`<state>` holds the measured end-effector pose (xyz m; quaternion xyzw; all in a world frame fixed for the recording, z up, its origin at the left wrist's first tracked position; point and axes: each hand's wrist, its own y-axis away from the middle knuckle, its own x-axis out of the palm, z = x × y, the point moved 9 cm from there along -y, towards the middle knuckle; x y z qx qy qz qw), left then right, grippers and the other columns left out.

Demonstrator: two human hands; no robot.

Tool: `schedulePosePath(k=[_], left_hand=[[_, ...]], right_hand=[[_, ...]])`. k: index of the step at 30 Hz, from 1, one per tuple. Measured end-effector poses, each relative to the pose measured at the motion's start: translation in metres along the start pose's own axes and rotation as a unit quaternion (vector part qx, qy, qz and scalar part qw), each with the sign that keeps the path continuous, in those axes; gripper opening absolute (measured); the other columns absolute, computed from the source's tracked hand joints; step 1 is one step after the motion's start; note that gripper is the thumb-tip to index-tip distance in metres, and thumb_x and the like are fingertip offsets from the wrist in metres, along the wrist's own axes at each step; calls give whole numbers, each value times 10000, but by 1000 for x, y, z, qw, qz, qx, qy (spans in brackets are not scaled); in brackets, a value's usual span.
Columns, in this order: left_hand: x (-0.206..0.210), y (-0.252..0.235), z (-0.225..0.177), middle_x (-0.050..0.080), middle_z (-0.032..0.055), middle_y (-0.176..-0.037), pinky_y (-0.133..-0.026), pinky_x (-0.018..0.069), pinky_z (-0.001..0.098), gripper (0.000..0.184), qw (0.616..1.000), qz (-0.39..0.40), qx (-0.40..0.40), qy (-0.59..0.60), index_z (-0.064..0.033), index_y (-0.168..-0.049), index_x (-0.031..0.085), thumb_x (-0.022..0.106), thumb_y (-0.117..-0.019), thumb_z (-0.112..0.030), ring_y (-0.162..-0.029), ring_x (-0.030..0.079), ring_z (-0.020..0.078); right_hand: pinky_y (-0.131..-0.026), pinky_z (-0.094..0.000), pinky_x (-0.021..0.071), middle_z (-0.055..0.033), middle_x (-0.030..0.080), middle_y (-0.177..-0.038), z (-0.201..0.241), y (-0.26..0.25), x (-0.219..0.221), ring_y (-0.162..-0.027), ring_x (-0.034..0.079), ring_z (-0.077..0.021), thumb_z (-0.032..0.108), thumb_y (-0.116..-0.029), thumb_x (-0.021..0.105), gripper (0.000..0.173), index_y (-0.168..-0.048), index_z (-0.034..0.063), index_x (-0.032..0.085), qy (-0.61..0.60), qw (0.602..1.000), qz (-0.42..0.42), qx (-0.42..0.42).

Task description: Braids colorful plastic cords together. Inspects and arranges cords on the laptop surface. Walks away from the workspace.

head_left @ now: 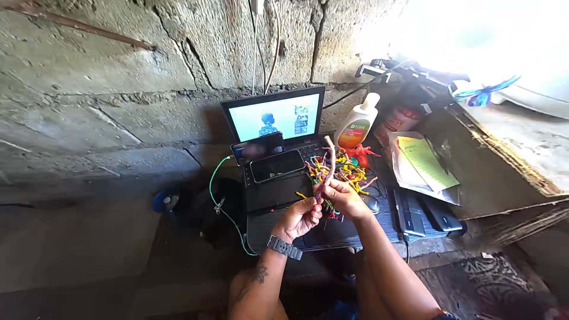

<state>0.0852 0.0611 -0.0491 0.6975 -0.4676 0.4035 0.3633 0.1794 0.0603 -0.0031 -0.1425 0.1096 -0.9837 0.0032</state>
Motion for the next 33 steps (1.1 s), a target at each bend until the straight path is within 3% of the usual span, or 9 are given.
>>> schedulePosePath(k=[4, 10, 12, 15, 18, 22, 24, 27, 33], left_hand=[[-2, -5, 1, 656, -41, -764, -613, 538, 136, 217, 994, -66, -1, -86, -87, -1014, 626, 417, -1038, -37, -621, 622, 6], [-5, -2, -17, 652, -42, -775, -665, 539, 174, 161, 941, -174, 82, -279, -39, -993, 629, 477, -1045, -23, -667, 618, 20], [-7, 0, -19, 620, -44, -762, -653, 533, 175, 190, 939, -191, 91, -270, -37, -1001, 625, 446, -1063, -46, -651, 597, 23], [-14, 3, -8, 572, -58, -686, -577, 499, 150, 288, 970, -188, 56, -143, -94, -956, 595, 340, -1090, -88, -575, 558, 13], [-15, 4, 9, 563, -51, -664, -535, 487, 140, 322, 991, -135, -1, -23, -120, -943, 585, 303, -1096, -131, -541, 553, 15], [2, 5, 29, 569, -72, -651, -514, 457, 140, 312, 996, -20, -74, 40, -160, -846, 625, 384, -1044, -153, -529, 533, 1], [15, 6, 37, 566, -79, -639, -499, 449, 138, 275, 992, 23, -108, 62, -168, -797, 642, 462, -1004, -151, -517, 528, -3], [24, 6, 43, 576, -76, -650, -500, 460, 143, 227, 988, 52, -126, 72, -173, -797, 644, 502, -971, -142, -526, 545, 3], [5, 5, 26, 732, 53, -930, -582, 536, 151, 334, 996, -89, -25, 12, -95, -945, 661, 353, -1071, -110, -646, 656, 40]], right_hand=[[-736, -215, 579, 35, 744, -848, -3, 11, -15, -746, 688, -34, 65, -1001, 556, 162, -949, 83, 708, 47, 993, -110, 0], [-699, -205, 576, 54, 705, -761, 7, 18, -21, -692, 670, -10, 121, -985, 644, 93, -914, 66, 667, 223, 959, -177, 0], [-740, -201, 578, 43, 724, -823, 9, 18, -15, -748, 681, -3, 125, -981, 649, 89, -940, 53, 682, 245, 957, -156, -12], [-865, -211, 572, 21, 742, -988, 5, 16, -10, -920, 687, -4, 119, -982, 642, 123, -1033, 37, 719, 237, 969, -71, 11], [-923, -253, 569, 9, 741, -1059, 2, 17, -9, -1012, 686, -47, 69, -957, 654, 99, -1013, 43, 731, 187, 982, -14, 7], [-1061, -299, 500, -27, 718, -1189, 4, 19, 0, -1219, 619, -117, 126, -945, 693, 106, -977, 65, 773, 149, 987, 58, 1], [-1017, -276, 530, 2, 737, -1161, 6, 20, 3, -1153, 658, -81, 111, -944, 689, 95, -991, 70, 761, 111, 991, 75, 16], [-869, -205, 563, 76, 756, -1008, 7, 23, 3, -940, 687, 5, 89, -953, 667, 114, -1010, 90, 765, 80, 994, 68, 22], [-689, -163, 558, 58, 717, -909, 10, 19, -3, -751, 648, 14, 82, -947, 674, 117, -1011, 57, 769, 115, 993, -39, 2]])
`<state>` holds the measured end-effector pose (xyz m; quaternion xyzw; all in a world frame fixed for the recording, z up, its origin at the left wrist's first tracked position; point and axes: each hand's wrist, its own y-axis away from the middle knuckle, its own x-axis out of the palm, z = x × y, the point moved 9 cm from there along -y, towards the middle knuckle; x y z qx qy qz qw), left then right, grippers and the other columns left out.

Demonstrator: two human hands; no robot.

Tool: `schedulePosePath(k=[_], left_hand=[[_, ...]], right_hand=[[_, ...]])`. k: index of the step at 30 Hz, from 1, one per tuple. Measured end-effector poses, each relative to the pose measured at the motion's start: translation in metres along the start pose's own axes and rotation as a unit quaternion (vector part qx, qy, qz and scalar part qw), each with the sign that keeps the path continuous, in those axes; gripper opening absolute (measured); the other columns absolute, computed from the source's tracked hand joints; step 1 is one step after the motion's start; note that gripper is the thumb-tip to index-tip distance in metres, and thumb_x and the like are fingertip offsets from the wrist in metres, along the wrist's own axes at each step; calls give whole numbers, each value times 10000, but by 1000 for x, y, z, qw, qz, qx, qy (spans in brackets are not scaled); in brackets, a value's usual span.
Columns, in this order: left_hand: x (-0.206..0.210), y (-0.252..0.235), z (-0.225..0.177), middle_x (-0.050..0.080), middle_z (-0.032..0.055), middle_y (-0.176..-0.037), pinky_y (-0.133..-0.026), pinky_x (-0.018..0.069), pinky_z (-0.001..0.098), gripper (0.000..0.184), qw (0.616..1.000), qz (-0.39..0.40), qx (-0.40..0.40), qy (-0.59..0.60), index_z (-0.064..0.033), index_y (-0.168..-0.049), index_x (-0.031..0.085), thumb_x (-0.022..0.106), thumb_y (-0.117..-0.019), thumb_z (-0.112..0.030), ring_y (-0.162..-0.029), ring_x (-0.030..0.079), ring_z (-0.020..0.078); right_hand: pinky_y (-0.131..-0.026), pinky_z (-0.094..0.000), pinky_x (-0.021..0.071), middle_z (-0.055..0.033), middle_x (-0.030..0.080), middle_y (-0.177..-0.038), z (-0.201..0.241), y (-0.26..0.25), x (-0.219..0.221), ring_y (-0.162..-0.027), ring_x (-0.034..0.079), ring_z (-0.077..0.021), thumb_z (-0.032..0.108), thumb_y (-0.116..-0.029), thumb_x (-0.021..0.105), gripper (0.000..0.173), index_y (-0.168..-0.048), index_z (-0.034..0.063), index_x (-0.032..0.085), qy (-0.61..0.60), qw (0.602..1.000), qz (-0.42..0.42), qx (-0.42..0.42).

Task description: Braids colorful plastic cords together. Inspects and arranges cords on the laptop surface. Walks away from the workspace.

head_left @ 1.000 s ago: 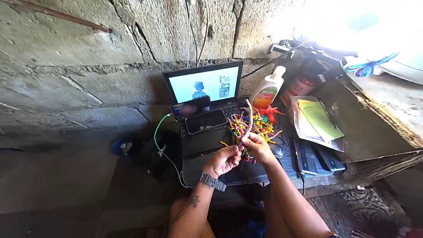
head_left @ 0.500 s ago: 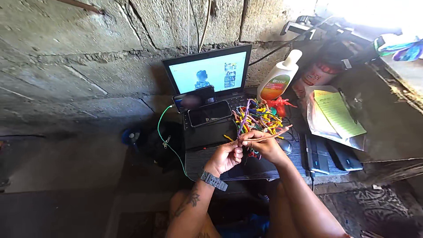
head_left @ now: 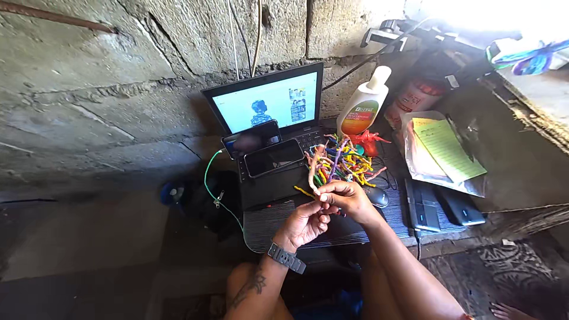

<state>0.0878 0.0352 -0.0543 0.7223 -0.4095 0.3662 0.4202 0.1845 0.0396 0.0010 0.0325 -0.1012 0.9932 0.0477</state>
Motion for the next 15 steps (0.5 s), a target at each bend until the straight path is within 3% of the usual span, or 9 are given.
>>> schedulePosePath(k=[6, 8, 10, 11, 14, 15], left_hand=[[1, 3, -13, 714, 2, -892, -636, 543, 158, 265, 994, -29, 96, -54, -98, -929, 672, 435, -1036, -48, -675, 643, 23], [1, 5, -19, 705, -15, -881, -661, 533, 169, 237, 982, -38, 142, -118, -100, -917, 683, 478, -1023, -45, -687, 621, 17], [3, 12, -32, 702, -37, -870, -681, 520, 159, 199, 941, -80, 213, -248, -83, -918, 681, 512, -1006, -27, -713, 614, -7], [5, 17, -42, 693, -42, -871, -694, 509, 147, 145, 890, -113, 265, -353, -52, -934, 687, 556, -992, -28, -738, 611, -22], [21, 39, -60, 684, 84, -856, -761, 532, 194, 175, 614, -210, 399, -647, 18, -921, 760, 680, -951, -135, -794, 643, 71], [24, 42, -60, 673, 100, -832, -742, 532, 207, 183, 570, -231, 410, -674, 12, -906, 765, 688, -944, -150, -768, 640, 95]], right_hand=[[-733, -165, 562, 49, 715, -907, 4, 1, -4, -767, 649, 11, 73, -920, 700, 100, -983, 59, 776, 23, 997, -68, -10], [-698, -162, 561, 46, 712, -897, 5, 2, -5, -740, 645, 9, 73, -915, 706, 94, -977, 58, 776, 20, 997, -73, -6], [-693, -156, 564, 38, 707, -909, 6, 3, -4, -746, 647, 9, 90, -921, 709, 94, -979, 59, 775, 47, 996, -76, -6], [-722, -151, 567, 32, 710, -926, 7, 4, -5, -785, 657, 13, 115, -925, 714, 102, -986, 64, 777, 84, 993, -82, -8], [-783, -146, 545, 10, 704, -941, 2, 5, -3, -855, 654, 17, 188, -943, 707, 153, -1020, 80, 782, 196, 975, -108, 5], [-783, -151, 545, 5, 702, -945, 0, 5, -2, -856, 654, 12, 199, -946, 705, 155, -1021, 87, 782, 207, 972, -114, 15]])
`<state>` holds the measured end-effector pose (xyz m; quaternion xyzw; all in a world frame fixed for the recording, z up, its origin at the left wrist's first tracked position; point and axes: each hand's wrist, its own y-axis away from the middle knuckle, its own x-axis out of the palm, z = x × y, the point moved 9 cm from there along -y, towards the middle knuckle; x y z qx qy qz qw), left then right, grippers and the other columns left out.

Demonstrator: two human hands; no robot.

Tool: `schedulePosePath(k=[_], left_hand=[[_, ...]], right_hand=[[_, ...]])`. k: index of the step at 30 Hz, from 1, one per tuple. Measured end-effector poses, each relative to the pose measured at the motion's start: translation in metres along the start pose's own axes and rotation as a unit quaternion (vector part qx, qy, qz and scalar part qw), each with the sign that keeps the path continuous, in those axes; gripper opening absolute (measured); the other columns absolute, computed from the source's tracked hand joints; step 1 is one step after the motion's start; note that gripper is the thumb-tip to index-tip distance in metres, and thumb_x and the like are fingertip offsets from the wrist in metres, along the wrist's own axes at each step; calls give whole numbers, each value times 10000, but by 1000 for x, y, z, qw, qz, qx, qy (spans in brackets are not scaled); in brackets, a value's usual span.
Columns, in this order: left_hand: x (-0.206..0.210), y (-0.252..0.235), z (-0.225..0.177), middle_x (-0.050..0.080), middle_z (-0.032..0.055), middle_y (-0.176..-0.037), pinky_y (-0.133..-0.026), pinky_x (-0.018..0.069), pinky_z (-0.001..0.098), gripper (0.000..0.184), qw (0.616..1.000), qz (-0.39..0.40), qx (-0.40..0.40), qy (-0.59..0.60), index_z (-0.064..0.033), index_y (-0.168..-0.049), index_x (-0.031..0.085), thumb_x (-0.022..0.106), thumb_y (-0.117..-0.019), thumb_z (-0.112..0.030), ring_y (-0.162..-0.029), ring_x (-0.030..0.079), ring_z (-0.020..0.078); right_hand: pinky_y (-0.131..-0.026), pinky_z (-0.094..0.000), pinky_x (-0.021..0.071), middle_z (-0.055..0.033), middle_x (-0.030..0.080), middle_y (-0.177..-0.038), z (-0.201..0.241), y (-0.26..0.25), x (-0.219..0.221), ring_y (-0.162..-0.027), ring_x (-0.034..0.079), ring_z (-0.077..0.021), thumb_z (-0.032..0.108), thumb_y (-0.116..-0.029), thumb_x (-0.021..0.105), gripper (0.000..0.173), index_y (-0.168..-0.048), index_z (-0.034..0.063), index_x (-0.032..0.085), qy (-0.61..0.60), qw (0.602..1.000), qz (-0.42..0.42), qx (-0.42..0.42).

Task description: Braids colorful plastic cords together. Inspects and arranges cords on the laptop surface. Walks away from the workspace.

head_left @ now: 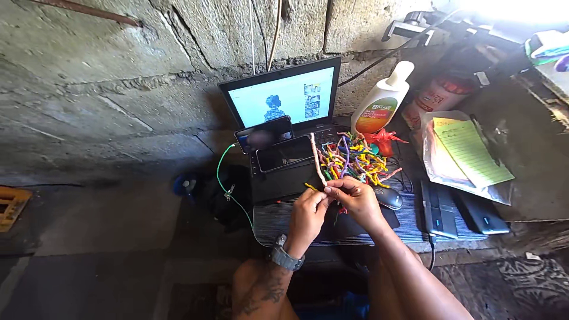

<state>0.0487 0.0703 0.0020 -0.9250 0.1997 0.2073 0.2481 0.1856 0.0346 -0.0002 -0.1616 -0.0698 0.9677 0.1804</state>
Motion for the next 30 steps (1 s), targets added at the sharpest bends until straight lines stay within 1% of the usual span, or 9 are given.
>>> schedulePosePath(k=[2, 4, 6, 9, 11, 13, 15, 22, 30], left_hand=[[0, 2, 5, 680, 78, -839, -749, 523, 195, 187, 998, 15, -54, 32, 8, -924, 766, 690, -948, -161, -779, 637, 69], [9, 4, 19, 685, -13, -867, -719, 496, 150, 147, 954, 96, -188, 211, -3, -983, 735, 634, -984, -110, -763, 605, -17], [23, 13, 24, 688, -54, -822, -650, 501, 147, 244, 847, 163, -289, 415, -50, -983, 693, 463, -1053, -91, -685, 601, -19], [47, 28, 15, 707, -21, -837, -636, 543, 178, 476, 679, 223, -334, 615, -113, -996, 671, 238, -1112, -272, -696, 656, 36], [59, 36, 2, 725, -25, -883, -653, 550, 190, 401, 596, 266, -312, 690, -173, -1010, 708, 348, -1099, -326, -741, 677, 52], [66, 42, -8, 727, -39, -911, -695, 560, 197, 191, 541, 300, -285, 733, -196, -1019, 744, 592, -1025, -312, -789, 686, 53], [69, 45, -13, 722, -57, -888, -711, 565, 201, 100, 515, 317, -268, 750, -210, -974, 749, 719, -943, -300, -797, 691, 48], [72, 47, -26, 667, -104, -806, -687, 542, 176, 119, 479, 343, -224, 777, -240, -864, 702, 770, -904, -329, -737, 653, 17], [67, 42, -26, 642, -148, -794, -687, 482, 152, 95, 577, 371, -172, 707, -275, -868, 692, 763, -906, -324, -736, 596, -36]], right_hand=[[-786, -153, 537, 15, 703, -952, -1, -2, 2, -862, 649, 15, 214, -948, 704, 157, -1021, 102, 784, 3, 1000, 9, 11], [-779, -146, 540, 31, 697, -950, 0, -3, 4, -850, 645, 24, 185, -950, 693, 142, -1016, 89, 776, -43, 998, 38, 13], [-750, -176, 577, 44, 709, -939, -1, -3, 7, -791, 665, 4, 111, -949, 672, 109, -1002, 67, 757, -146, 986, 72, 24], [-727, -199, 584, 66, 738, -918, -1, -3, 11, -763, 676, -12, 68, -947, 654, 117, -972, 107, 762, -287, 951, 111, 30], [-732, -185, 576, 74, 746, -918, -1, -3, 13, -781, 679, -2, 97, -939, 678, 110, -962, 141, 776, -325, 936, 132, 34], [-730, -177, 578, 80, 753, -911, 0, 0, 14, -779, 684, 7, 136, -939, 704, 87, -962, 161, 784, -348, 924, 154, 30], [-752, -167, 572, 100, 752, -923, 3, 3, 16, -800, 680, 22, 190, -935, 726, 74, -966, 190, 793, -357, 917, 176, 14], [-777, -152, 551, 132, 735, -938, 12, 7, 17, -844, 660, 40, 268, -935, 732, 85, -977, 239, 801, -353, 912, 205, -35], [-802, -131, 528, 152, 725, -950, 24, 13, 10, -890, 640, 56, 283, -941, 728, 99, -994, 242, 801, -309, 922, 220, -80]])
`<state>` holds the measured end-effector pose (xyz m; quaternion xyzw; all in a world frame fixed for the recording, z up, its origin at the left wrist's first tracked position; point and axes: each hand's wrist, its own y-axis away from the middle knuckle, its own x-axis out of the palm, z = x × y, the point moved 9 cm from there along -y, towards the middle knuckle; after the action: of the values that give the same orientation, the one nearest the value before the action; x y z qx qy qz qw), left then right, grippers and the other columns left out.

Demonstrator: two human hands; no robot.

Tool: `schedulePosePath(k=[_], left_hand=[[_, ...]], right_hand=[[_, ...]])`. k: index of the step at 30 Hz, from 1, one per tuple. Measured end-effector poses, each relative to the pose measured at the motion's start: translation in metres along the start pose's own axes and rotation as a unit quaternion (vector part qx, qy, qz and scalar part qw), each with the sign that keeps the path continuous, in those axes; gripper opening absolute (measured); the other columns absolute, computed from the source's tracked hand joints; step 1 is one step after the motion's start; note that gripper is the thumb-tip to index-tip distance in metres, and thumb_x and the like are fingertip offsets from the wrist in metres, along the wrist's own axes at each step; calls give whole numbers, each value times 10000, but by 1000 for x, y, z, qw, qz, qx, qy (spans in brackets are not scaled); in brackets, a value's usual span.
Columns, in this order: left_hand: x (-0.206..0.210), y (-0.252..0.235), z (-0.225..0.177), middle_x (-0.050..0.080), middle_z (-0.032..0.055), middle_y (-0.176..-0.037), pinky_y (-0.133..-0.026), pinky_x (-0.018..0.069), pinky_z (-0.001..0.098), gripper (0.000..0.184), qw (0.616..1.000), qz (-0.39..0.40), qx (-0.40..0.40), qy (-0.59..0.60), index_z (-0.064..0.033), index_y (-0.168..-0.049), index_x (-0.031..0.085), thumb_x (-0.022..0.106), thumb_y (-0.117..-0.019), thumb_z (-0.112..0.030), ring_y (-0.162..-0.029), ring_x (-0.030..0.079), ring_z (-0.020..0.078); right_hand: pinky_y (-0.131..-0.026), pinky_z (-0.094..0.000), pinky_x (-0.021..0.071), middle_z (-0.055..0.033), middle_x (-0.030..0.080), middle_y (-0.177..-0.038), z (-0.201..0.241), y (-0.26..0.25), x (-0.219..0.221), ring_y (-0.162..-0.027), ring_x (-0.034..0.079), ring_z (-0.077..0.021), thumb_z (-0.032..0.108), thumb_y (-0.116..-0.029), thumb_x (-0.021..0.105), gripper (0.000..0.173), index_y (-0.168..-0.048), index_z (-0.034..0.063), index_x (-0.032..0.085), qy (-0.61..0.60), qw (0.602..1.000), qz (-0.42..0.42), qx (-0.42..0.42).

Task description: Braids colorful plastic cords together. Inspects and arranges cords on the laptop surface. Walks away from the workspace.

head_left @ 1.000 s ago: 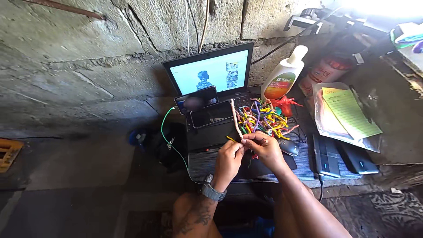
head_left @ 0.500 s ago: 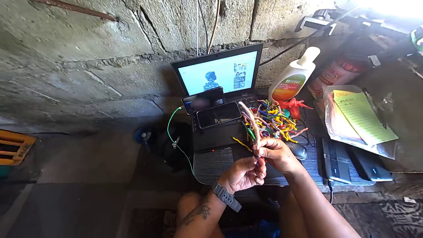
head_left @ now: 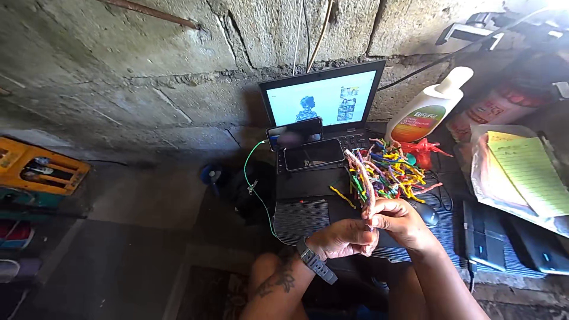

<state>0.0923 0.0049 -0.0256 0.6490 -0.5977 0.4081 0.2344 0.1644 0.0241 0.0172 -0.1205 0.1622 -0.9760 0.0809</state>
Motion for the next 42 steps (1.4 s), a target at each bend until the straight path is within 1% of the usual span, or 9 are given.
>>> schedulePosePath(k=[4, 8, 14, 17, 26, 33, 38, 40, 42], left_hand=[[-17, 6, -28, 619, -148, -740, -627, 448, 144, 70, 955, -185, 55, -226, -183, -879, 655, 623, -919, -136, -658, 547, -60], [-17, 16, -63, 631, 74, -858, -701, 500, 208, 122, 728, -335, 123, -585, 52, -876, 678, 671, -881, -70, -757, 582, 54], [-24, 10, -37, 652, -80, -965, -687, 503, 170, 319, 952, -215, 50, -214, -107, -1198, 593, 428, -1075, -351, -791, 605, 1], [-24, 9, -30, 687, -63, -908, -683, 523, 181, 343, 973, -207, 36, -92, -139, -1098, 682, 370, -1085, -280, -753, 629, 20], [-10, -1, -11, 693, -98, -840, -693, 521, 170, 196, 992, -122, 20, -15, -184, -982, 736, 771, -898, -357, -751, 641, -2], [-10, 1, -27, 676, -116, -832, -697, 506, 171, 58, 963, -163, 67, -204, -188, -963, 670, 677, -940, -241, -754, 622, -20], [10, 17, -70, 666, 165, -904, -719, 571, 301, 168, 580, -326, 166, -728, 71, -905, 679, 670, -875, -94, -785, 659, 169], [8, 18, -68, 645, 130, -890, -718, 535, 247, 180, 601, -342, 173, -702, 74, -914, 659, 650, -888, -104, -790, 624, 119], [-8, 16, -62, 643, -93, -867, -714, 523, 145, 63, 771, -323, 164, -524, -127, -963, 631, 588, -965, -173, -782, 613, -28]], right_hand=[[-798, -136, 533, 131, 700, -930, 5, 5, -16, -881, 633, 41, 251, -935, 726, 91, -975, 200, 790, 154, 985, -82, 1], [-781, -119, 530, 48, 699, -942, 2, 5, -23, -867, 637, 40, 210, -935, 703, 142, -983, 99, 776, 287, 946, -150, 26], [-787, -172, 567, 105, 740, -956, 2, 5, -36, -864, 673, 10, 205, -924, 734, 65, -947, 194, 794, 68, 983, -167, 22], [-774, -175, 567, 103, 748, -942, -2, 4, -35, -843, 675, 14, 243, -919, 749, 65, -944, 211, 799, 15, 987, -156, 26], [-741, -155, 562, 114, 745, -942, -1, 2, -25, -820, 666, 36, 253, -923, 749, 76, -958, 219, 807, -46, 994, -98, 14], [-820, -176, 556, 126, 743, -950, 6, 3, -23, -895, 663, 32, 180, -931, 723, 86, -942, 202, 805, 27, 995, -91, 8], [-790, -219, 559, -56, 715, -914, 25, 0, -16, -852, 657, -45, 32, -906, 696, 99, -960, -11, 767, 270, 951, -153, -8], [-809, -245, 558, -104, 721, -945, 23, -2, -16, -881, 667, -84, 18, -923, 683, 110, -973, -41, 761, 255, 955, -151, -4], [-827, -221, 525, -75, 703, -965, 22, -5, -20, -911, 635, -50, 12, -944, 651, 121, -979, -55, 746, 180, 974, -140, -2]])
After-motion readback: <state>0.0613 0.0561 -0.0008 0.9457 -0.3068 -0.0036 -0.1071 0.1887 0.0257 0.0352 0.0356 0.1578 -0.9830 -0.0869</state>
